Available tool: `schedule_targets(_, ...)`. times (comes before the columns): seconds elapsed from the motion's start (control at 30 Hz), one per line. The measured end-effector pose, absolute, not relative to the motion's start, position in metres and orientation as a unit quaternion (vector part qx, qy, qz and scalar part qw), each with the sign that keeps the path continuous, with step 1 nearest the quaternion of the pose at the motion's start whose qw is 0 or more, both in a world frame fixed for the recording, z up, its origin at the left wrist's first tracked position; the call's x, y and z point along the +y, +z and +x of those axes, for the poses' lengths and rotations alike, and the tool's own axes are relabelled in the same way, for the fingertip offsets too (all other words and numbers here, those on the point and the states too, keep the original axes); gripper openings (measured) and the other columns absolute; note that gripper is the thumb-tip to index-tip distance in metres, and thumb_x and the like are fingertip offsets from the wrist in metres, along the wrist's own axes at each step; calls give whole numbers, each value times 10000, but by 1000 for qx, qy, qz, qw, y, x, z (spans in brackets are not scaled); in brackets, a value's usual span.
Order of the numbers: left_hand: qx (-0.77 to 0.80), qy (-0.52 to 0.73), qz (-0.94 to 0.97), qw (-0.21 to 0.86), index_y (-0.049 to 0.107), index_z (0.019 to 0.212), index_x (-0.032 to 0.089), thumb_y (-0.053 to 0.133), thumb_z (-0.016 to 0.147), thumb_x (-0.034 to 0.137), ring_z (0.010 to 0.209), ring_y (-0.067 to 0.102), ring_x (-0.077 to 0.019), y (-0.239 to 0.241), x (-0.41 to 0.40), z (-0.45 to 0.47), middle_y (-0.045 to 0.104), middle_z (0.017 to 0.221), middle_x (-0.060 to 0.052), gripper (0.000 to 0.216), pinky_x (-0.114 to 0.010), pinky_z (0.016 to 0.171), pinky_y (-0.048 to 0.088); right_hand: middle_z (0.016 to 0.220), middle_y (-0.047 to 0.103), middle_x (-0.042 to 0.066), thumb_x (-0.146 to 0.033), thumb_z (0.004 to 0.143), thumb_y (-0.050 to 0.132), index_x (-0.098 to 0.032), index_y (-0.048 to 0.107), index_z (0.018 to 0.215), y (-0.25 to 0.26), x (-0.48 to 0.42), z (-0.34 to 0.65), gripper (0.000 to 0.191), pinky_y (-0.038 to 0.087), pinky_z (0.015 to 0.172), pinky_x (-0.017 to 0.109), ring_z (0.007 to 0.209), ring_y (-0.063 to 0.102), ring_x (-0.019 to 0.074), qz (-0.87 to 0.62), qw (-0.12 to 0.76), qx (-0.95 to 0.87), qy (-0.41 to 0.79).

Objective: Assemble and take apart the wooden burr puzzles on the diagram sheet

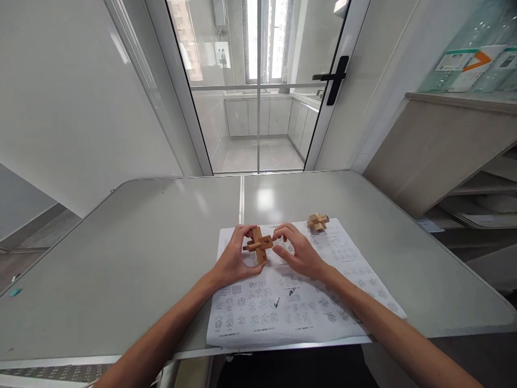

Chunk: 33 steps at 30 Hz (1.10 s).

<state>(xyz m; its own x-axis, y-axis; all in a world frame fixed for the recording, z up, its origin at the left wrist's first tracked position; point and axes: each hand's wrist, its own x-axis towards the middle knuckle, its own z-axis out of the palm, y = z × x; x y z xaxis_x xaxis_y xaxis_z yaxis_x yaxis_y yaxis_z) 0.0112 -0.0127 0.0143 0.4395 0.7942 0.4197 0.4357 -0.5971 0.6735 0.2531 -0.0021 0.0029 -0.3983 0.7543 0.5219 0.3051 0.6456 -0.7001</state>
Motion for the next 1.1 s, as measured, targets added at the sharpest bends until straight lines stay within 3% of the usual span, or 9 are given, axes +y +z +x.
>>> schedule_targets(0.1, 363, 351, 829, 242, 382, 1507, 318, 799, 794, 204, 1163, 592, -275, 14, -16, 14, 524, 1279, -92, 834, -475, 999, 582, 827, 598, 16, -453, 1084, 520, -246, 529, 873, 2, -4, 249, 296, 455, 663, 337, 722, 526, 190, -357, 401, -784, 312)
schedule_targets(0.2, 368, 344, 831, 238, 391, 1513, 313, 823, 783, 228, 1185, 583, -278, 13, -16, 14, 504, 1286, -96, 853, -481, 1033, 577, 709, 539, -25, -475, 1084, 505, -242, 479, 790, 2, -4, 248, 377, 380, 591, 305, 620, 446, 155, -373, 371, -762, 377)
schedule_targets(0.4, 360, 347, 832, 242, 450, 1486, 296, 915, 746, 341, 1401, 514, -344, 19, -13, 12, 488, 1473, -131, 875, -535, 1190, 477, 710, 583, -24, -525, 1072, 520, -226, 533, 785, 5, -3, 250, 414, 394, 633, 296, 646, 495, 149, -359, 361, -707, 491)
schedule_targets(0.57, 349, 361, 825, 260, 494, 1448, 286, 905, 753, 332, 1324, 607, -336, 20, -11, 12, 615, 1423, -111, 809, -524, 1144, 508, 709, 569, -20, -549, 1056, 545, -221, 547, 767, 7, -1, 249, 437, 381, 634, 301, 638, 473, 145, -359, 364, -683, 522)
schedule_targets(1.1, 339, 397, 821, 232, 514, 1495, 282, 956, 738, 395, 1299, 665, -327, 18, -12, 13, 662, 1444, -123, 884, -527, 1107, 554, 678, 525, -37, -620, 1027, 587, -226, 529, 780, -5, -2, 248, 469, 337, 594, 302, 593, 421, 132, -362, 374, -633, 573)
